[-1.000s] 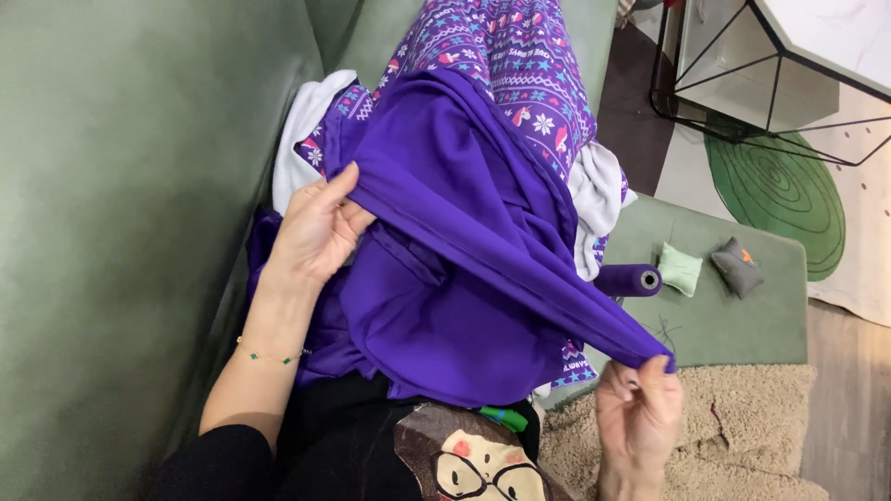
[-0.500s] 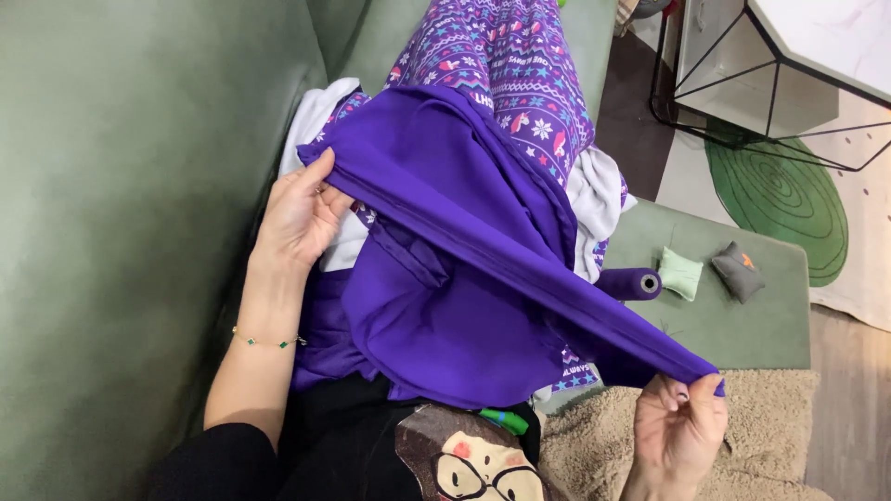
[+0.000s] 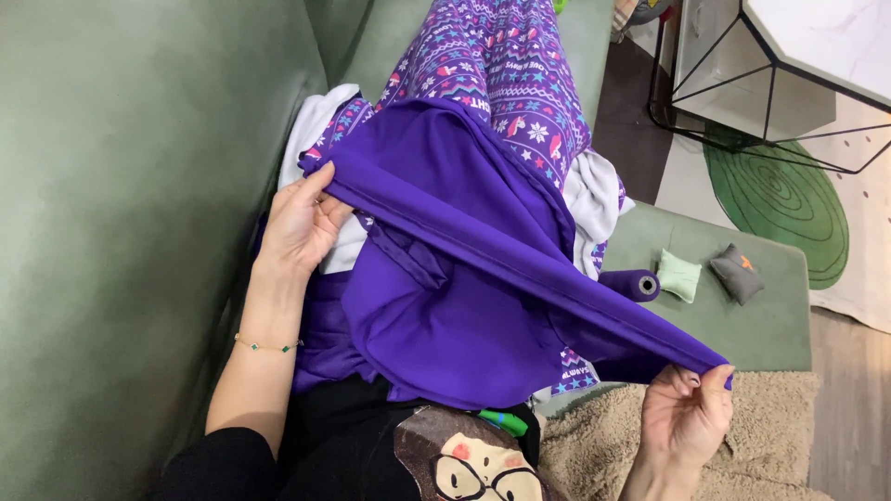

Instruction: Hand-sewing a purple garment with a needle and thread while sitting on a couch.

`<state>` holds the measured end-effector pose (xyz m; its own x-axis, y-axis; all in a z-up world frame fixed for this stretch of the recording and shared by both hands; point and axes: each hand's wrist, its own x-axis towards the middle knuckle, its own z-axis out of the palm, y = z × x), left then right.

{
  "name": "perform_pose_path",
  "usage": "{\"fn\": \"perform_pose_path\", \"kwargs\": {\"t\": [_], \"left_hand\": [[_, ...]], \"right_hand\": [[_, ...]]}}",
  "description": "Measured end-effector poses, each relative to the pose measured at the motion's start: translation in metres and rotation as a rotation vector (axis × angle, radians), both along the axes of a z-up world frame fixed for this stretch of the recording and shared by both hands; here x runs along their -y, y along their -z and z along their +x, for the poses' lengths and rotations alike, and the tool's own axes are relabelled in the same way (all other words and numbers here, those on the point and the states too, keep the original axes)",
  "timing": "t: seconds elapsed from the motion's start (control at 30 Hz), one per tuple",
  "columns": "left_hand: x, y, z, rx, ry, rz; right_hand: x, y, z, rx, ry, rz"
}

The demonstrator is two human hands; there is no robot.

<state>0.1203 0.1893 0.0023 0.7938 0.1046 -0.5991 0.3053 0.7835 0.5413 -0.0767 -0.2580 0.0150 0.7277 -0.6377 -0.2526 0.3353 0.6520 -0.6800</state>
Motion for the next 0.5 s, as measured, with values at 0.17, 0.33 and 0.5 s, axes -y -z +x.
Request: {"fn": "perform_pose_path", "kwargs": {"t": [0.17, 0.33, 0.5], "left_hand": [[-0.004, 0.002, -0.001, 0.007, -0.006, 0.002], [-0.009, 0.006, -0.002, -0.016, -0.047, 0.029], [-0.028, 0.025, -0.006, 0.051, 0.038, 0.131]], "right_hand": [[0.002, 0.004, 0.006, -0.029, 0.008, 0.038], [0.009, 0.010, 0.011, -0.038, 0.052, 0.046], [0.008, -0.002, 0.014, -0.048, 0.101, 0.076]]}}
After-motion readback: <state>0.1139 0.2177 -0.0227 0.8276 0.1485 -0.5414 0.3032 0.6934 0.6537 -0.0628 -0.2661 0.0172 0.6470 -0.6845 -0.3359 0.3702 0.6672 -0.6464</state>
